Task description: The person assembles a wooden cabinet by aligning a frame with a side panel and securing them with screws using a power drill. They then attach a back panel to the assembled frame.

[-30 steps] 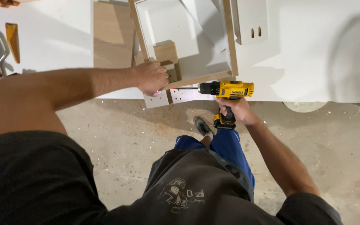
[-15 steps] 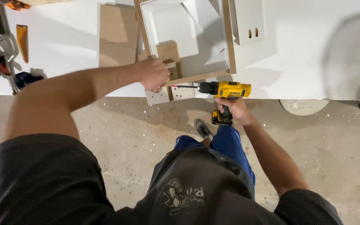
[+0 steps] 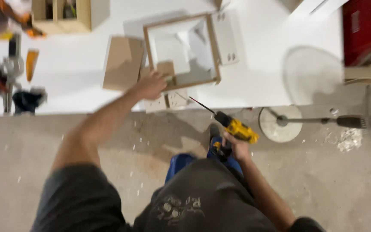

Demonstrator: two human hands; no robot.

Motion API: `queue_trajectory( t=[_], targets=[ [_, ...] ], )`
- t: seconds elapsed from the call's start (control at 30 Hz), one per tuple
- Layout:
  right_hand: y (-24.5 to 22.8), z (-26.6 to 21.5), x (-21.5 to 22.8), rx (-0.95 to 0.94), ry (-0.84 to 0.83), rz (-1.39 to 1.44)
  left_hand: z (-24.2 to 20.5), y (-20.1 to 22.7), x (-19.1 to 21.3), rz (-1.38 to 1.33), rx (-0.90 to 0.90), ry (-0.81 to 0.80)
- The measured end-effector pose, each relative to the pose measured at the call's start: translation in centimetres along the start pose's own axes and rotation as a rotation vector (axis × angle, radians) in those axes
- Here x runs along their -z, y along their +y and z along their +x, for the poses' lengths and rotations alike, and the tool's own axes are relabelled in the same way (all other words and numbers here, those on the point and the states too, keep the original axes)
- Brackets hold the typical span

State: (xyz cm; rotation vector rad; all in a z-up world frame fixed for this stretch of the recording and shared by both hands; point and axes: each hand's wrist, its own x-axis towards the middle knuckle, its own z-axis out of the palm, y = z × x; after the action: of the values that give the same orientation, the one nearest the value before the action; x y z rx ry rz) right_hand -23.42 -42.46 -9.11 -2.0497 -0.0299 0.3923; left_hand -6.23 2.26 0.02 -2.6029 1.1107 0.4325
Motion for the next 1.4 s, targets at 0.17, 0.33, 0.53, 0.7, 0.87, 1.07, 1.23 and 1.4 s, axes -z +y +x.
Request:
queue_trajectory(
  t=[0.17,0.33,0.53,0.7,0.87,1.07,1.23,1.4],
  targets=[
    [-2.5,1.7,7.0,0.049,0.361,0.164,-0.3,1.3,-0.9,-0.123,0.218,-0.003],
    [-4.2,12.7,11.4,0.530,0.674,0.040,0.3,1.5,-1.4,-0.215,0.378,0.165],
    [-0.8,24.5,12.1,0.388,0.692,0.216,2.1,-0.7,-1.9,-0.151,0.402,0.253],
    [-2.0,26.6,12.5,0.405,0.657,0.225,2.1,0.9,0.1,-0.292,0.553,0.491],
    [-0.1,27.4,13.0,0.324,0.526,0.212,-0.5,4.5,-0.1,-0.650,0.908,0.700],
    [-1.6,23.8,13.4,0.370,0.541,0.170,-1.0,5.5,-6.4,-0.708,0.988,0.584],
    [-3.1,14.5,10.0,0.383,0.380,-0.144,-0.8,1.6,-3.9,-0.641,0.841,0.380],
    [-18.6,18.6,-2.6,0.695,0.074,-0.350,-0.4,-0.7,-6.8,-0.655,0.768,0.283]
  ],
)
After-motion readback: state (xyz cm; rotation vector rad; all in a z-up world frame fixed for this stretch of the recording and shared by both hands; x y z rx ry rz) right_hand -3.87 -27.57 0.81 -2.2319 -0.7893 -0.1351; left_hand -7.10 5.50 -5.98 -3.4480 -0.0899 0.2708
